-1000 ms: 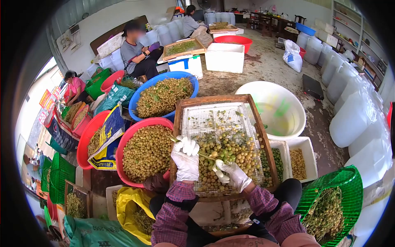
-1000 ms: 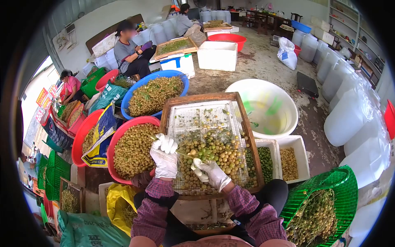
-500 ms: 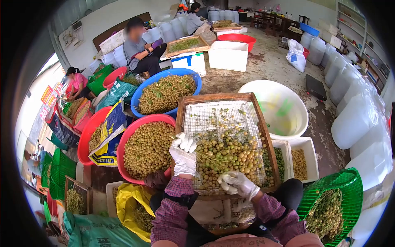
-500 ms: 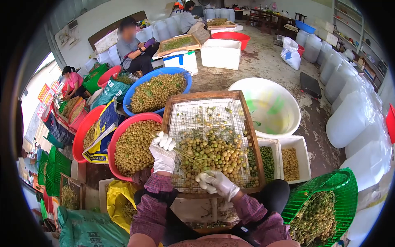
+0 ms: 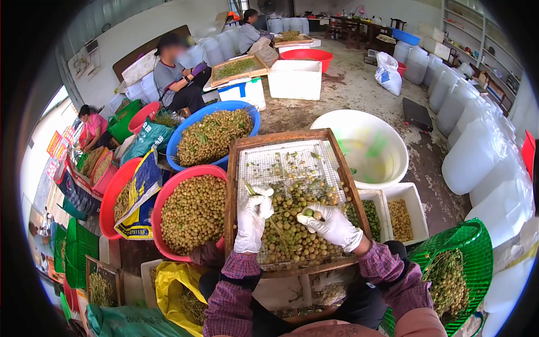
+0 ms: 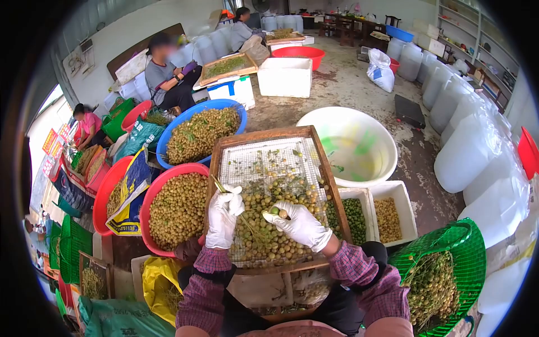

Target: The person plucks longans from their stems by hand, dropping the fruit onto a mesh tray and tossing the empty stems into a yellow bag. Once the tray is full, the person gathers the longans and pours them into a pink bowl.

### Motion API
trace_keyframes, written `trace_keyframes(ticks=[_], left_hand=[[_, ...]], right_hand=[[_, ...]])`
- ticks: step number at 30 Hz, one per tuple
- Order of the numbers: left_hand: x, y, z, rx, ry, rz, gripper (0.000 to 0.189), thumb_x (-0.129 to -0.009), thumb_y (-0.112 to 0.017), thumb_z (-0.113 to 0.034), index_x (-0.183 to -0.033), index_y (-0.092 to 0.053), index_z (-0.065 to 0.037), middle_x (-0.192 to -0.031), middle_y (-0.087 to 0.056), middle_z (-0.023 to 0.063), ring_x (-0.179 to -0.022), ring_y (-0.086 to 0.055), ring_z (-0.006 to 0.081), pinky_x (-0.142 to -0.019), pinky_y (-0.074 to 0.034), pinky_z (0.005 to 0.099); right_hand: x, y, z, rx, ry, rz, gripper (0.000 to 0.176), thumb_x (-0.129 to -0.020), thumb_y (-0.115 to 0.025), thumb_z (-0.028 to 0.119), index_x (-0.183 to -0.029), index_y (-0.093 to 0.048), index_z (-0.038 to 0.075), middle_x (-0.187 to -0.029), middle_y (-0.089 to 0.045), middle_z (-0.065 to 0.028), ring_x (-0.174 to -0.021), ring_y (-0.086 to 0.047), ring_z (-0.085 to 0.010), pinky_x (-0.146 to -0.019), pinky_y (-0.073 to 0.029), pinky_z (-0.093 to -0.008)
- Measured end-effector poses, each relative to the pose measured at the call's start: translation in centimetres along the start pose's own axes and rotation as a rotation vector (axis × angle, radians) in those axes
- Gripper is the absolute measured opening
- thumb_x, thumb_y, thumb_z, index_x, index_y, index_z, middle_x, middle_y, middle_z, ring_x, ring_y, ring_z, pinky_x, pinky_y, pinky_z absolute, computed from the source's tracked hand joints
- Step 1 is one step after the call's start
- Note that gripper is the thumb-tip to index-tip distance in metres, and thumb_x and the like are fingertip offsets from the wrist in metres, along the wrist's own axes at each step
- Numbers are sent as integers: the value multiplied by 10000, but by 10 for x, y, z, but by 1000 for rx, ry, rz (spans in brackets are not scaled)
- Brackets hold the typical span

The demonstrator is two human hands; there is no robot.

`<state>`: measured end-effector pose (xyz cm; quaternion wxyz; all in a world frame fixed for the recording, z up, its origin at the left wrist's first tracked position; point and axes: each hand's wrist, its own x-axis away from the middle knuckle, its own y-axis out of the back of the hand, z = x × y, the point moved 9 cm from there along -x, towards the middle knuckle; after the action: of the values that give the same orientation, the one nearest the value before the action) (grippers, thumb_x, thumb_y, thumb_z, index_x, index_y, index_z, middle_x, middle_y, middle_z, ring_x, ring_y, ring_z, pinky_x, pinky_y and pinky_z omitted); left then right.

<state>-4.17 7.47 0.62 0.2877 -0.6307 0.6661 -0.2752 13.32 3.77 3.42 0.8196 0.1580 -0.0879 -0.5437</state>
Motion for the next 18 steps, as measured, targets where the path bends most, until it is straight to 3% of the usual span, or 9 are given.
trace_keyframes(ticks=[2,4,5,7,8,11,12,18], left_hand=[[-6,1,5,-109,-35,81,188,-892,-495,-66,-1050,-564,10,-685,-542,50,-533,-461,108,-519,-392,253],[-9,7,14,-372,-40,33,209,-927,-487,-87,-1088,-576,13,-725,-582,50,-601,-518,111,-571,-437,251],[-10,9,18,-505,-43,10,220,-945,-483,-97,-1107,-582,14,-745,-602,50,-635,-546,112,-597,-460,250],[-11,11,26,-476,17,29,264,-971,-481,-148,-1167,-564,9,-751,-598,36,-631,-556,107,-600,-484,259],[-11,11,29,-440,41,24,264,-972,-477,-146,-1170,-562,9,-749,-596,35,-620,-553,110,-589,-486,266],[-11,20,31,-343,73,8,268,-975,-473,-149,-1175,-557,8,-732,-587,32,-591,-539,114,-563,-490,283],[-11,23,31,-312,75,3,270,-975,-473,-152,-1176,-555,9,-725,-583,31,-582,-534,114,-555,-492,288],[-13,31,30,-341,86,-50,273,-973,-475,-144,-1175,-550,24,-706,-568,30,-572,-516,117,-552,-487,293]], right_hand=[[0,6,4,-12,11,-16,265,-881,-646,296,-882,-609,33,-574,-545,-31,-536,-497,-81,-542,-425,-264],[-1,13,5,58,86,-38,285,-877,-652,303,-904,-601,24,-577,-545,-24,-516,-480,-77,-501,-408,-253],[-1,14,-6,-63,10,-7,291,-882,-644,311,-915,-599,26,-589,-554,-19,-512,-479,-74,-487,-400,-243],[1,13,-22,-306,-139,58,303,-893,-627,328,-937,-594,29,-615,-570,-11,-506,-478,-66,-459,-386,-222],[3,4,-26,-562,-349,152,331,-916,-581,357,-966,-589,30,-710,-631,-45,-501,-511,-77,-435,-404,-204],[-10,-8,-55,-857,-431,250,373,-935,-533,380,-1017,-596,22,-841,-667,-113,-526,-552,-110,-451,-456,-226],[-14,-10,-61,-889,-393,303,433,-944,-499,405,-1095,-587,10,-945,-664,-147,-572,-586,-122,-472,-491,-242],[-36,-21,-80,-827,-383,399,521,-946,-454,466,-1207,-555,27,-962,-657,-141,-581,-577,-119,-489,-499,-241]])
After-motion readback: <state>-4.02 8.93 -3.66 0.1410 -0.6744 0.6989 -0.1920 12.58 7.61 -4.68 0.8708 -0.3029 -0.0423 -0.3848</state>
